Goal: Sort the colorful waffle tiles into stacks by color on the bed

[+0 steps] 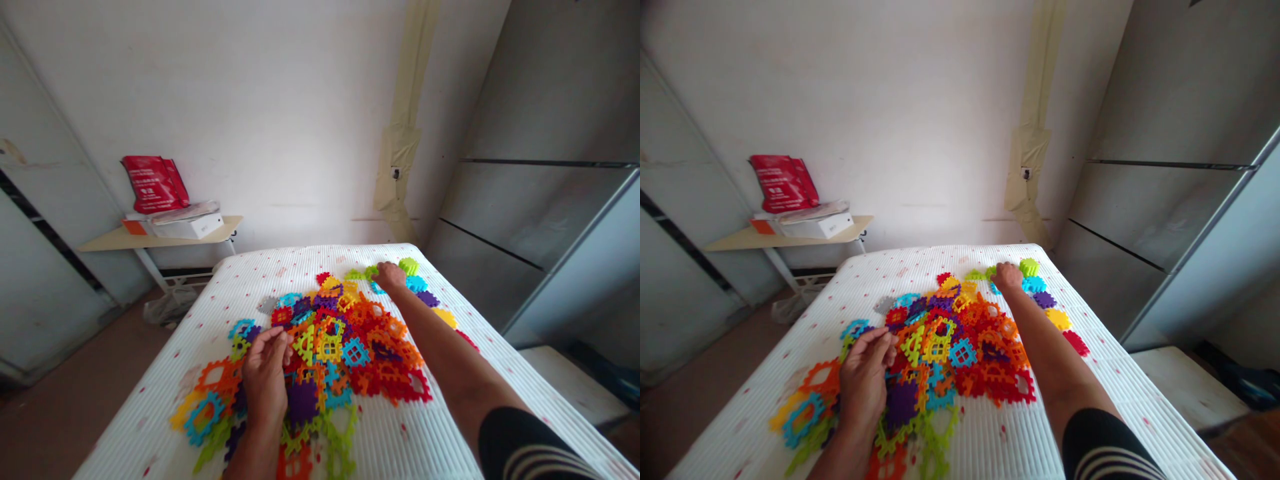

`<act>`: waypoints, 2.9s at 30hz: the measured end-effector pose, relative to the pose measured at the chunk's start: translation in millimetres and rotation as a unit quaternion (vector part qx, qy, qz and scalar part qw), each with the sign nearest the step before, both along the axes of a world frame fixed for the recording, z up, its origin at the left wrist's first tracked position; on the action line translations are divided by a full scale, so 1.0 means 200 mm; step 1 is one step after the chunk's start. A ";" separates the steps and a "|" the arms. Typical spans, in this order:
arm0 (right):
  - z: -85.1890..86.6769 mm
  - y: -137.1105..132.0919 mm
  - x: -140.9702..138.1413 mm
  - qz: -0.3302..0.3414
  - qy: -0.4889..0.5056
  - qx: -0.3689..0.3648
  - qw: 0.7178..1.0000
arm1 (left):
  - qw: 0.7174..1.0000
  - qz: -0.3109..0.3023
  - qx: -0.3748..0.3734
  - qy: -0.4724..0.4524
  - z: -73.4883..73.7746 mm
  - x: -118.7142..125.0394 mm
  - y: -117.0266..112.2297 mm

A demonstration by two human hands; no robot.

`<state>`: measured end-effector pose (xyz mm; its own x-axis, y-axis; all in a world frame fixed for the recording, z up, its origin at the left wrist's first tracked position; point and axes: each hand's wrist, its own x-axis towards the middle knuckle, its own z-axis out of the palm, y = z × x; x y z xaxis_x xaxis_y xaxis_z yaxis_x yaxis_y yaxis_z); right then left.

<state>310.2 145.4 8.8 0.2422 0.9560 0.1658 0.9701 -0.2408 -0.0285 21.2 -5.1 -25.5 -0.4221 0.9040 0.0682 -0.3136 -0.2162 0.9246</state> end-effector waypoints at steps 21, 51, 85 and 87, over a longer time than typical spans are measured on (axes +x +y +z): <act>0.29 -0.31 -0.19 0.107 0.097 0.124 0.982 | 0.884 0.032 0.028 0.466 0.06 -0.03 -0.02; 0.21 -0.54 -0.54 0.488 0.350 0.035 0.799 | 0.987 -0.047 0.020 0.151 0.08 0.05 -0.05; 0.24 -0.10 -0.33 0.222 0.023 0.037 0.974 | 0.996 -0.015 0.011 0.088 0.08 0.03 -0.04; 0.24 0.02 -0.26 0.171 -0.025 -0.010 0.985 | 0.996 -0.015 0.006 0.092 0.08 0.03 -0.04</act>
<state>258.6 148.6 57.6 -0.1032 0.9834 0.1494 0.9946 0.1009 0.0228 27.5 -13.6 -10.1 -0.3743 0.9145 0.1536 -0.1455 -0.2215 0.9642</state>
